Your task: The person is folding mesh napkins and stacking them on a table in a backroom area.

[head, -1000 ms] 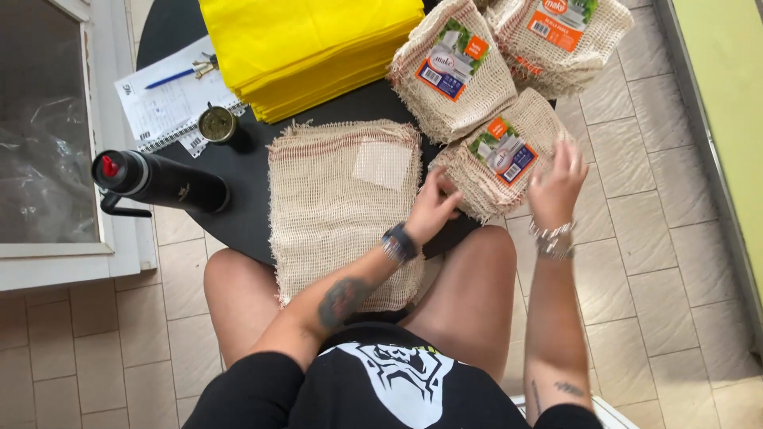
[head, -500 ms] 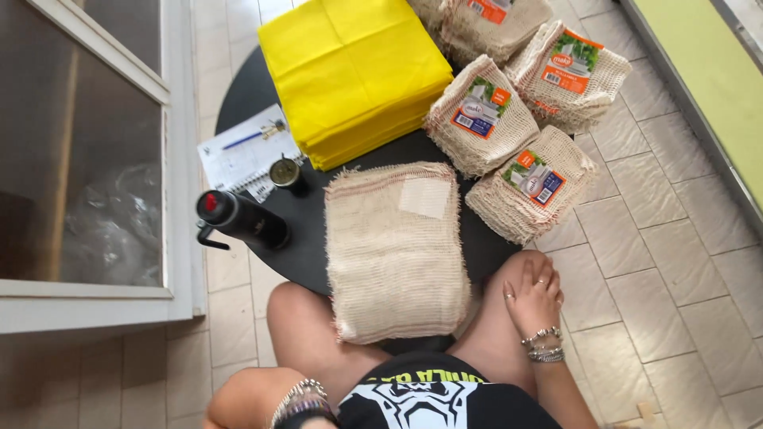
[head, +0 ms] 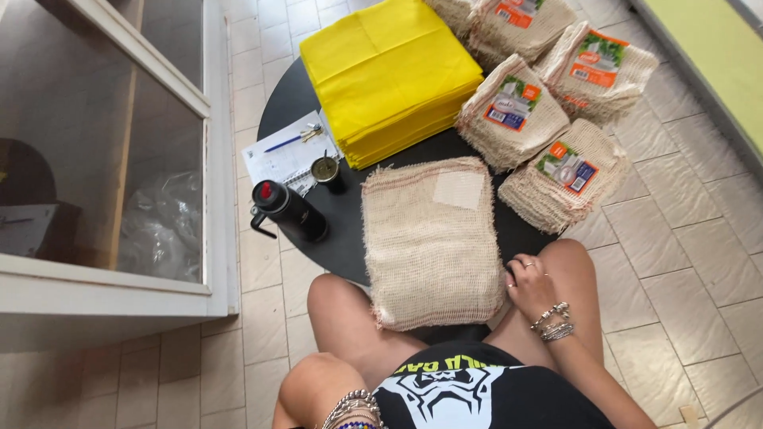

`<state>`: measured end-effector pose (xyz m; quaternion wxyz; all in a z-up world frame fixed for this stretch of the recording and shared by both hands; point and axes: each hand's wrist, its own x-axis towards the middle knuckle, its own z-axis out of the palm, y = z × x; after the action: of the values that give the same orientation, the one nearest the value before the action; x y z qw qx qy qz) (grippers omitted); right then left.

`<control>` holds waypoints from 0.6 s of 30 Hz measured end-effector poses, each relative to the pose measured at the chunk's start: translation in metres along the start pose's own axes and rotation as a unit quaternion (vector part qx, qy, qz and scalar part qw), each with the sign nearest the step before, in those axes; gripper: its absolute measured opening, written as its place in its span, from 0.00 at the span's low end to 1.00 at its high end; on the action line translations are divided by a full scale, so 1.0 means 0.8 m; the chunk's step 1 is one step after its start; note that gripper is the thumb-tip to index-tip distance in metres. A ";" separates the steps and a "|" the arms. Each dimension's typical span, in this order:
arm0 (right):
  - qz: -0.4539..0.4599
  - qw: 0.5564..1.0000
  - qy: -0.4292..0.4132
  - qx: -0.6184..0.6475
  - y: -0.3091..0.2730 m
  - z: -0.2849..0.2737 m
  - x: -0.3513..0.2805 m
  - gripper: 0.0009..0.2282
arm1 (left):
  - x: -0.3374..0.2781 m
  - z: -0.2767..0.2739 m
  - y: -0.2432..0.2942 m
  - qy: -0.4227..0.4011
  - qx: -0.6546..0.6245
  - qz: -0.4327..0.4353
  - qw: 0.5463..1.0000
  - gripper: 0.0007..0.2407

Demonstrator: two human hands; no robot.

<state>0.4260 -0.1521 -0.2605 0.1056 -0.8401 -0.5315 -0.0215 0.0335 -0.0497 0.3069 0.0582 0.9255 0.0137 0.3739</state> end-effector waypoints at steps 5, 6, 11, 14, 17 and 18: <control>0.020 0.985 -0.091 0.143 -0.065 0.015 -0.038 0.20 | -0.076 0.091 -0.022 0.012 0.033 -0.064 0.997 0.06; 0.017 0.984 -0.100 0.148 -0.066 0.016 -0.038 0.25 | -0.094 0.112 -0.029 0.014 0.039 -0.077 0.996 0.05; 0.006 0.973 -0.094 0.209 -0.059 0.023 -0.046 0.19 | -0.196 0.220 -0.065 0.026 0.068 -0.137 0.988 0.04; -0.026 0.977 -0.046 0.206 -0.049 0.026 -0.042 0.12 | -0.235 0.278 -0.088 0.053 0.098 -0.168 0.980 0.05; -0.019 0.957 -0.020 0.288 -0.046 0.010 -0.043 0.10 | -0.270 0.326 -0.107 0.080 0.131 -0.209 0.966 0.05; -0.008 0.950 -0.008 0.313 -0.047 0.004 -0.041 0.10 | -0.300 0.348 -0.113 0.089 0.142 -0.220 0.961 0.06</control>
<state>0.3774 -0.1649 -0.2629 0.3593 -0.7608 -0.5187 0.1518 0.0554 -0.0039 -0.0686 0.0053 0.8613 0.2755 0.4268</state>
